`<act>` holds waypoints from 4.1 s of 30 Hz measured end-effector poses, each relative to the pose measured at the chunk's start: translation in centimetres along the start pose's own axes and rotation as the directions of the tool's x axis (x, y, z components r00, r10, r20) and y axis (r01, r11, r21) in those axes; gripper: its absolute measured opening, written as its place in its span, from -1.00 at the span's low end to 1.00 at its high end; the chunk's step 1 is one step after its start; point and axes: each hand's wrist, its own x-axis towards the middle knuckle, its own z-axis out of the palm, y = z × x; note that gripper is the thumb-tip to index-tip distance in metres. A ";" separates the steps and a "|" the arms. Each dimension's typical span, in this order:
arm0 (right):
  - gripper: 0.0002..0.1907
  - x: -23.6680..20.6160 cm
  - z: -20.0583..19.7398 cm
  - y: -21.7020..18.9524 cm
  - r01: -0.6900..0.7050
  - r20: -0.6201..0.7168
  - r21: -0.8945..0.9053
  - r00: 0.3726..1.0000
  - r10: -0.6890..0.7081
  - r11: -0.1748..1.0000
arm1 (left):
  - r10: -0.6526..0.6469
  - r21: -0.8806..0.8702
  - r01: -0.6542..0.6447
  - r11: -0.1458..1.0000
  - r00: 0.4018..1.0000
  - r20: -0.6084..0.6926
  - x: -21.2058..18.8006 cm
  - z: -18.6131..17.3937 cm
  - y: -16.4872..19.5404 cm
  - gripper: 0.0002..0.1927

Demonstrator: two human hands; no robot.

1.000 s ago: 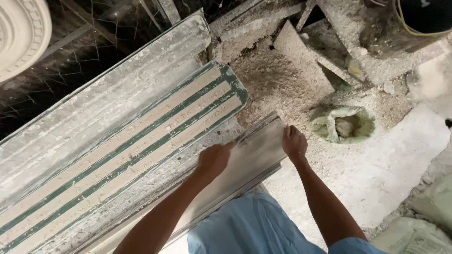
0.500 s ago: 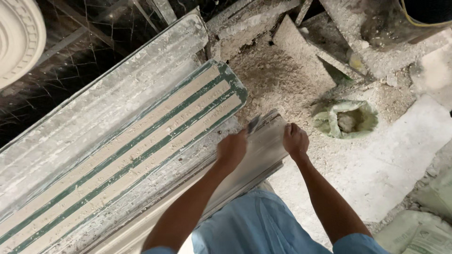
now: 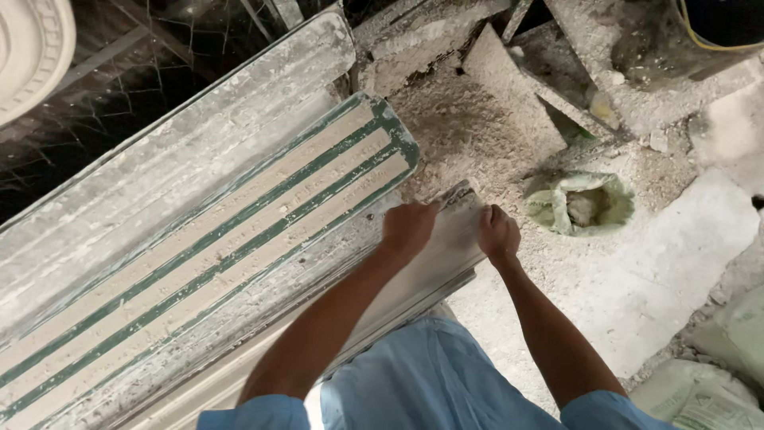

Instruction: The person uses a metal scraper to smooth the surface of a long, white gypsum casting placed on a workbench. They repeatedly scrape along the length of the casting to remove excess material and refine the surface.

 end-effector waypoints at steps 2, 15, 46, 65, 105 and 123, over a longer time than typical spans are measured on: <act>-0.49 -0.1 0.0 -0.1 -0.050 0.043 0.001 0.998 0.050 0.999 | 0.015 -0.131 -0.027 0.991 0.996 -0.086 0.2 0.4 -0.4 -0.67; -0.49 0.0 -0.1 0.0 0.016 -0.038 0.003 0.999 -0.016 1.000 | 0.086 -0.051 -0.095 0.994 0.984 -0.157 1.7 0.1 0.0 -0.78; -0.45 0.1 0.5 0.5 0.031 -0.019 -0.021 0.999 -0.031 0.999 | -0.287 -0.243 0.277 0.930 0.958 -0.005 4.2 0.4 3.6 -0.67; -0.50 0.1 0.3 0.6 0.018 0.006 -0.007 1.000 -0.018 1.000 | -0.282 -0.279 0.258 0.925 0.958 -0.050 4.6 1.4 1.7 -0.72; -0.48 0.0 0.2 -0.3 0.084 -0.095 -0.021 0.992 -0.086 0.996 | -0.042 0.084 0.055 0.995 0.988 -0.149 -2.1 0.9 1.6 -0.56; -0.45 0.2 0.6 0.7 0.087 -0.062 -0.006 0.994 -0.087 0.996 | 0.001 0.070 0.010 0.998 0.987 -0.161 4.0 -0.3 4.1 -0.71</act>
